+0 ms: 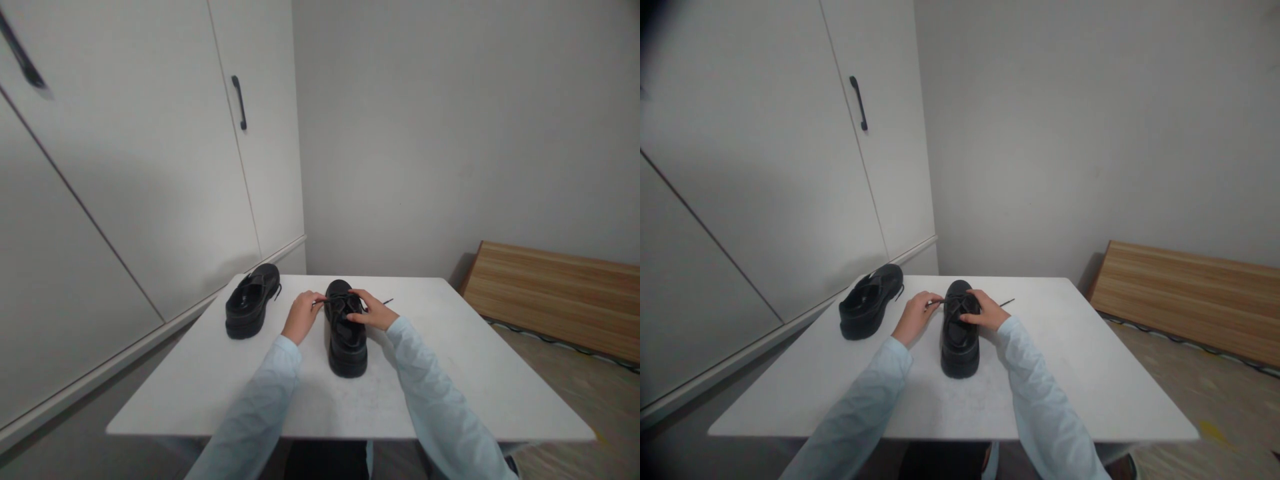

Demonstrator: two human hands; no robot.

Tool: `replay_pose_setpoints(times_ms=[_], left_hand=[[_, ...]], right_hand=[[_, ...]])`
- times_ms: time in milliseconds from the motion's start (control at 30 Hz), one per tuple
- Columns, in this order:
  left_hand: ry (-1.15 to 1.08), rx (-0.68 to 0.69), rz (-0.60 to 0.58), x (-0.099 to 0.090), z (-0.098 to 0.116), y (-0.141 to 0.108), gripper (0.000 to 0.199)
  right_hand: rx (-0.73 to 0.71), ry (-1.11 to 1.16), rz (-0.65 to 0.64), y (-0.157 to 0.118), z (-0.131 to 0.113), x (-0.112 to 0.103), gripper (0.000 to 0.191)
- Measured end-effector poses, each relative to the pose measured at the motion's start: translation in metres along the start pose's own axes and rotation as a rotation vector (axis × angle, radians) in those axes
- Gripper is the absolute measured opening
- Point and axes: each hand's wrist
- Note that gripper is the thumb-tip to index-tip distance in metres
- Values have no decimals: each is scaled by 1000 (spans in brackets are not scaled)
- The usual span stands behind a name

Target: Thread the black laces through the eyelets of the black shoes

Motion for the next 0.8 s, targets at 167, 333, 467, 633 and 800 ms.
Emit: replay_pose_setpoints(times_ms=[167, 333, 467, 633, 800], left_hand=[[190, 17, 18, 3, -7, -2, 18], [236, -64, 86, -3, -6, -3, 19], [205, -99, 204, -7, -3, -2, 18], [117, -74, 294, -9, -2, 0, 14], [60, -7, 153, -8, 0, -1, 21]], right_hand=[[-12, -3, 5, 1, 2, 1, 72], [-40, -16, 8, 2, 6, 1, 72], [-60, -25, 16, 2, 7, 1, 71], [-64, -27, 33, 1, 6, 1, 70], [-66, -4, 84, 1, 3, 1, 66]])
Point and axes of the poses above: each hand's wrist, its own y-axis towards the middle knuckle, its own x-axis out of the palm, z = x × y, and after that the axes turned 1 degree about -y, right-handed
